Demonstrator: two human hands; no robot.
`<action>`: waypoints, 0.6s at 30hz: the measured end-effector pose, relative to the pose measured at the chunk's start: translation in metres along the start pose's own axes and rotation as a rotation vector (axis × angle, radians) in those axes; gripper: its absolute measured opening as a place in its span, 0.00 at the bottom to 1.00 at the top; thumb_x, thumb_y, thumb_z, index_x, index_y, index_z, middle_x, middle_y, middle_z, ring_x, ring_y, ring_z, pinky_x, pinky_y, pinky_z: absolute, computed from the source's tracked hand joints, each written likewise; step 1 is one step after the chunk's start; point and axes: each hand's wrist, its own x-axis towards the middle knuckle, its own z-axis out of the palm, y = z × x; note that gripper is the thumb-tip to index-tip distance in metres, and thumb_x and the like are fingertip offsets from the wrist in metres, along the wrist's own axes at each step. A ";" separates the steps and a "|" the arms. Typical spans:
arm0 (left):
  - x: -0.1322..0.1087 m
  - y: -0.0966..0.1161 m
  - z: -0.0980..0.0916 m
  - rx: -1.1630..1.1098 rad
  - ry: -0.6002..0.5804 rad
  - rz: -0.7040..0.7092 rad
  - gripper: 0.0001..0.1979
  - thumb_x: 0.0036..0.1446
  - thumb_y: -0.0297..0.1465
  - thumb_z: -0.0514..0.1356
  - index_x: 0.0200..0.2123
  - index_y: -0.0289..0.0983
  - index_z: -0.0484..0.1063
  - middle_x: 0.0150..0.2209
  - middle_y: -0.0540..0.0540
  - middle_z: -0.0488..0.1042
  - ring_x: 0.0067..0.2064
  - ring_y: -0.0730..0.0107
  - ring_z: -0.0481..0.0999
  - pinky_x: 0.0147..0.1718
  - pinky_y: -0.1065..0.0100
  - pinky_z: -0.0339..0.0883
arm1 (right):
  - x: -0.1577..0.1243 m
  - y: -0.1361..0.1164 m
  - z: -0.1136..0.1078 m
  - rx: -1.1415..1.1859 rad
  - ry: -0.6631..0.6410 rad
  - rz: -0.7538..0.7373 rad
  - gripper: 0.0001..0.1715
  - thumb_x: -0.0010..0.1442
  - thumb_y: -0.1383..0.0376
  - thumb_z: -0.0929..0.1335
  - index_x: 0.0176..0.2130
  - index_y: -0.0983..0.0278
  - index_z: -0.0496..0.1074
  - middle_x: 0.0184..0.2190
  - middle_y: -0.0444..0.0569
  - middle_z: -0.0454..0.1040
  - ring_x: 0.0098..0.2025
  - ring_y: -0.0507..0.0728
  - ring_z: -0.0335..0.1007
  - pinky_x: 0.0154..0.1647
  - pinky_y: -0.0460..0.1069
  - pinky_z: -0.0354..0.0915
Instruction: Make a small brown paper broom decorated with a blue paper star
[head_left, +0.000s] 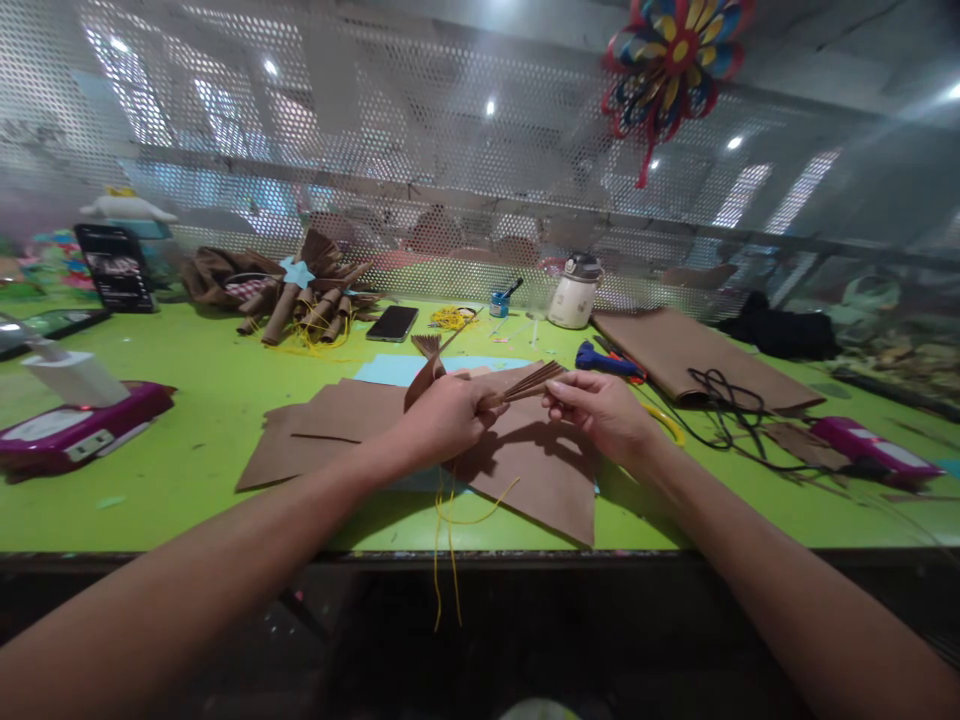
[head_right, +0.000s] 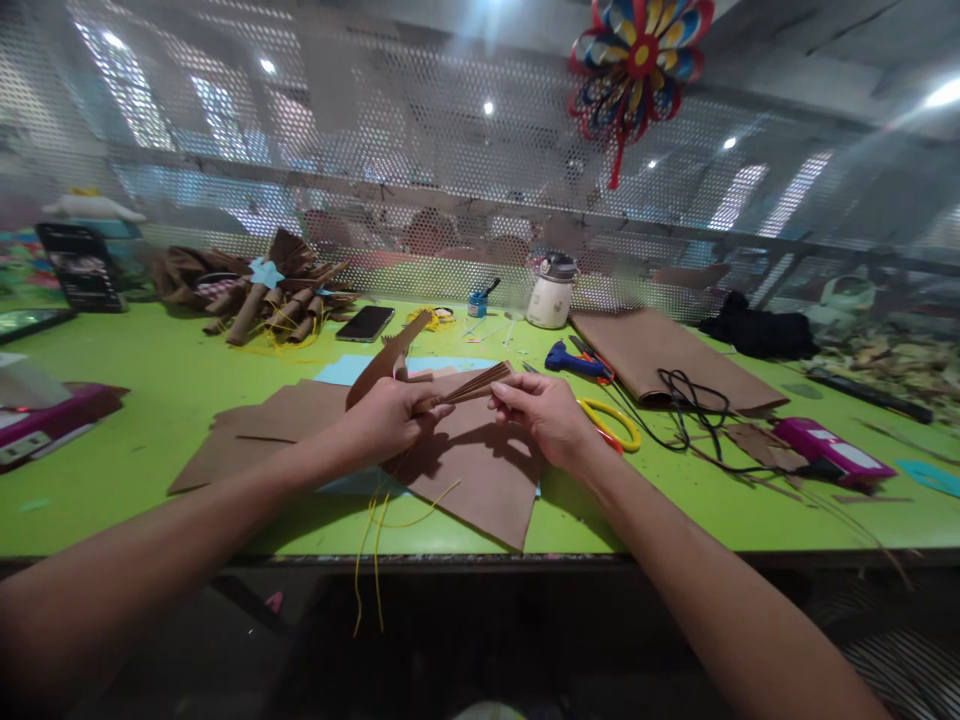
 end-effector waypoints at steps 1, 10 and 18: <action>0.000 0.001 -0.001 0.007 0.008 -0.002 0.09 0.51 0.29 0.53 0.21 0.36 0.68 0.19 0.49 0.63 0.23 0.73 0.57 0.26 0.66 0.48 | 0.000 0.000 0.000 -0.006 0.002 0.000 0.05 0.50 0.65 0.71 0.27 0.65 0.73 0.25 0.46 0.71 0.24 0.48 0.63 0.29 0.47 0.62; -0.001 0.000 -0.003 0.048 -0.011 0.000 0.09 0.50 0.27 0.52 0.30 0.37 0.72 0.25 0.48 0.70 0.27 0.72 0.64 0.27 0.69 0.51 | 0.001 0.001 -0.001 -0.018 0.018 0.013 0.07 0.49 0.63 0.71 0.28 0.65 0.73 0.25 0.45 0.71 0.24 0.48 0.62 0.27 0.46 0.61; 0.000 0.002 -0.004 -0.041 -0.003 -0.006 0.08 0.50 0.27 0.52 0.31 0.36 0.71 0.26 0.47 0.71 0.29 0.71 0.67 0.30 0.70 0.56 | 0.000 0.000 -0.001 -0.007 0.027 0.004 0.07 0.49 0.63 0.71 0.28 0.65 0.73 0.25 0.44 0.70 0.24 0.47 0.62 0.27 0.46 0.62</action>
